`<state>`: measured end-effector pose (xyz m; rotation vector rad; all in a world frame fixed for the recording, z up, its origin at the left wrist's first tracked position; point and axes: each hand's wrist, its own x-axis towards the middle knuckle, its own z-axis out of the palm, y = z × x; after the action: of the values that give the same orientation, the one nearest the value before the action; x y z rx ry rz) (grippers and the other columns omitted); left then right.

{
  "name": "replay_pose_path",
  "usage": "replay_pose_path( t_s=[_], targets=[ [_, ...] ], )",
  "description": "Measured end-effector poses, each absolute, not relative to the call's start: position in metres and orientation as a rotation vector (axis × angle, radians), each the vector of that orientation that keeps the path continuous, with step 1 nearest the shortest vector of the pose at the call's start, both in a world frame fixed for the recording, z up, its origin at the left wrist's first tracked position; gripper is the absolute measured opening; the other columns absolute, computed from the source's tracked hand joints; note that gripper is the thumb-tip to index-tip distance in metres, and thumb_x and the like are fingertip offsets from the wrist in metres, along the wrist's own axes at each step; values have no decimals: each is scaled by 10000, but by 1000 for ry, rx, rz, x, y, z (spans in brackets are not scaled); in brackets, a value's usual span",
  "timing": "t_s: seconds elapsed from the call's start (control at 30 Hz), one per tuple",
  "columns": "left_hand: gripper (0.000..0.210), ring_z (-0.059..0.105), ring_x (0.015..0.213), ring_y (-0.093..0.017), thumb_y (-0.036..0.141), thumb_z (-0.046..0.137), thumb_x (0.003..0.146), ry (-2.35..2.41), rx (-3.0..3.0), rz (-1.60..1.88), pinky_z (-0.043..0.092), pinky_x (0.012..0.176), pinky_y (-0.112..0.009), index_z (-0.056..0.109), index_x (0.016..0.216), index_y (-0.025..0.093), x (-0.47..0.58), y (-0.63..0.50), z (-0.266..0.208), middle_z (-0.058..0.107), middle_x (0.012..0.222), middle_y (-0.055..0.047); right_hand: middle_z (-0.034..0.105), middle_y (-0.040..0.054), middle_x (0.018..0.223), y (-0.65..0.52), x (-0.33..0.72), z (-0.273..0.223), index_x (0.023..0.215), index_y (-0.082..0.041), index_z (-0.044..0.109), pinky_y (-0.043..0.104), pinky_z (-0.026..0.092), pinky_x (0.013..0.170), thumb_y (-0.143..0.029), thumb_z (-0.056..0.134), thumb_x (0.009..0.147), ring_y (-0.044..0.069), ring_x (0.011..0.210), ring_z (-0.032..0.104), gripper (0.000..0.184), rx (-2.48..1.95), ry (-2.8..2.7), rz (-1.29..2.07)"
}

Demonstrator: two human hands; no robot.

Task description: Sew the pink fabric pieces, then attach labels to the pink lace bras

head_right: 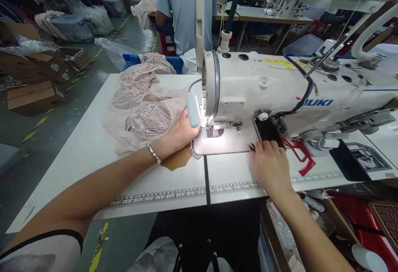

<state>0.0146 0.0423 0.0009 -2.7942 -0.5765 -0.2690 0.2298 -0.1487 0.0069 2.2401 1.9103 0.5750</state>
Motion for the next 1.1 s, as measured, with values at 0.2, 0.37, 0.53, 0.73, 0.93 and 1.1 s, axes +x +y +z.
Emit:
replay_pose_path(
  t_s=[0.2, 0.37, 0.53, 0.73, 0.93, 1.1],
  targets=[
    [414, 620, 850, -251, -104, 338, 810, -629, -2683, -160, 386, 1000, -478, 665, 704, 128, -9, 37, 16, 635, 660, -87, 613, 140, 752, -171, 238, 3, 826, -103, 657, 367, 361, 701, -147, 407, 948, 288, 832, 550, 282, 2132, 1897, 782],
    [377, 592, 1018, -304, -95, 351, 801, -887, -2753, -332, 397, 903, -485, 599, 661, 153, -65, 15, 25, 638, 682, -104, 616, 110, 745, -167, 231, -5, 832, -125, 610, 323, 381, 673, -159, 356, 978, 234, 745, 540, 295, 2263, 2185, 811],
    [238, 572, 802, -245, 76, 400, 889, -1292, -3089, -490, 433, 748, -406, 550, 738, 181, -74, -12, 33, 631, 746, -63, 647, 41, 771, -150, 183, -8, 913, -167, 568, 268, 253, 532, -230, 364, 1000, 161, 641, 558, 230, 2409, 2341, 486],
    [169, 574, 673, -178, 332, 566, 870, -1836, -3424, -940, 472, 617, -299, 580, 772, 195, -58, -21, 26, 587, 719, -1, 603, 32, 743, -113, 124, 8, 903, -188, 578, 280, 170, 543, -322, 403, 1001, 155, 638, 531, 242, 2406, 2289, 341],
    [230, 557, 577, -151, 408, 631, 806, -2112, -3503, -1111, 432, 513, -259, 572, 768, 189, -61, -22, 22, 556, 676, 8, 558, 30, 674, -94, 114, 10, 801, -183, 571, 284, 146, 540, -312, 355, 1022, 137, 558, 439, 335, 2357, 2345, 291],
    [338, 513, 647, -131, 493, 698, 766, -2079, -3480, -1569, 411, 570, -244, 596, 777, 171, -73, -21, 24, 549, 712, 2, 594, -1, 675, -105, 121, 9, 824, -206, 560, 256, 155, 521, -367, 435, 983, 125, 526, 444, 259, 2555, 2345, -37]
  ],
)
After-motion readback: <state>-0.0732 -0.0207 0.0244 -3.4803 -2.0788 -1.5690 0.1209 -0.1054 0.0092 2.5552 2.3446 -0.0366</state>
